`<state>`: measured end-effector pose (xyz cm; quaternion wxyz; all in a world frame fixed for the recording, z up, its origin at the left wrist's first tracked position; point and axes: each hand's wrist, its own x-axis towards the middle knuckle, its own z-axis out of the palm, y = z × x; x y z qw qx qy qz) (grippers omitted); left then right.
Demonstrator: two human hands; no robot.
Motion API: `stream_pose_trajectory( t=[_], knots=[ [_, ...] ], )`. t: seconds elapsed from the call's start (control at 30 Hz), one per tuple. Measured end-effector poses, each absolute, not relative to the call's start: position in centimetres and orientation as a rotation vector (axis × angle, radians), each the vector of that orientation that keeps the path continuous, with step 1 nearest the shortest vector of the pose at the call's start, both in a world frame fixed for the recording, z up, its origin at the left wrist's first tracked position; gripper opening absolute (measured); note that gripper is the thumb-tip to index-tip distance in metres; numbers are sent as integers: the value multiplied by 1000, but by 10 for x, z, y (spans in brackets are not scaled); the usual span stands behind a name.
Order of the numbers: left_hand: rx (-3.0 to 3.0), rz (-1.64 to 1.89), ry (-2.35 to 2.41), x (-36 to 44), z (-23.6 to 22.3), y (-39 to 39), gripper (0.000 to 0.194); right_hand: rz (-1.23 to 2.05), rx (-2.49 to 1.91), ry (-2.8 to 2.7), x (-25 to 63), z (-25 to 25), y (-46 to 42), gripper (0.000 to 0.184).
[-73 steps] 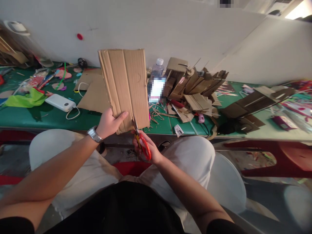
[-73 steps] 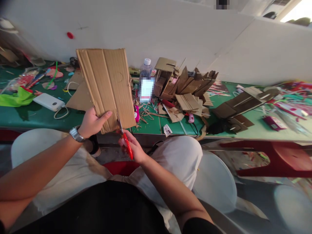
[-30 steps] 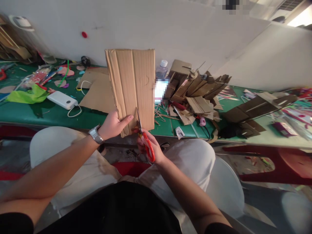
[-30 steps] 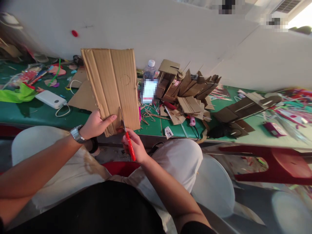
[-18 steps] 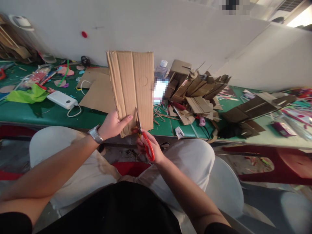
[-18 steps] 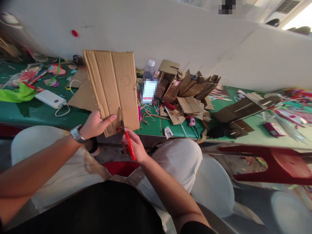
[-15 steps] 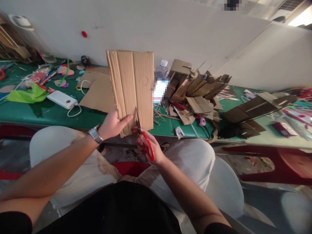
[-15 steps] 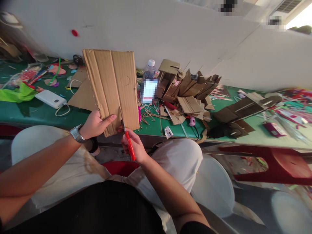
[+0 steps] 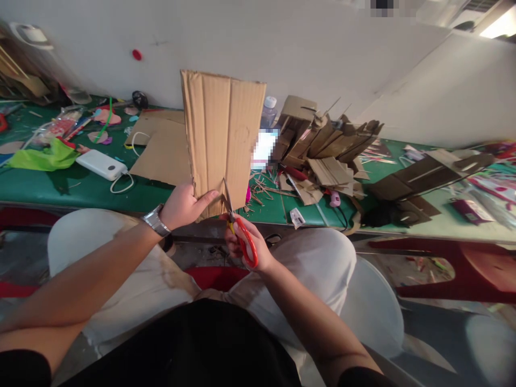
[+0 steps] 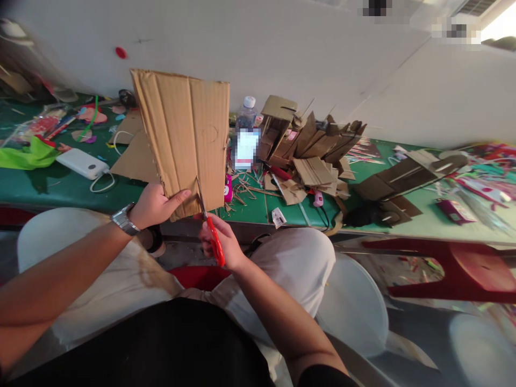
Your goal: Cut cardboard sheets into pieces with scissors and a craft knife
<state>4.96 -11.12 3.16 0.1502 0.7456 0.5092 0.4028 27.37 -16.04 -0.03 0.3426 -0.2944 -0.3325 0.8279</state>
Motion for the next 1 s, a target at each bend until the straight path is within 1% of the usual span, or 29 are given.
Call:
stream_pose_trajectory(
  t=[0.3, 0.43, 0.77, 0.93, 1.0],
  knots=[
    [2215, 1168, 1433, 46, 36, -110, 47, 2153, -726, -911, 276, 1, -159, 56],
    [2239, 1153, 1448, 45, 36, -111, 47, 2094, -675, -997, 276, -1, -159, 52],
    [2404, 1084, 1531, 35, 31, -104, 54, 2092, -652, -1052, 279, 5, -160, 49],
    [2552, 979, 1529, 28, 33, -99, 44, 2097, -650, -1064, 281, 6, -159, 47],
    [2579, 914, 1584, 25, 32, -96, 44, 2102, -652, -1068, 282, 6, -159, 47]
  ],
)
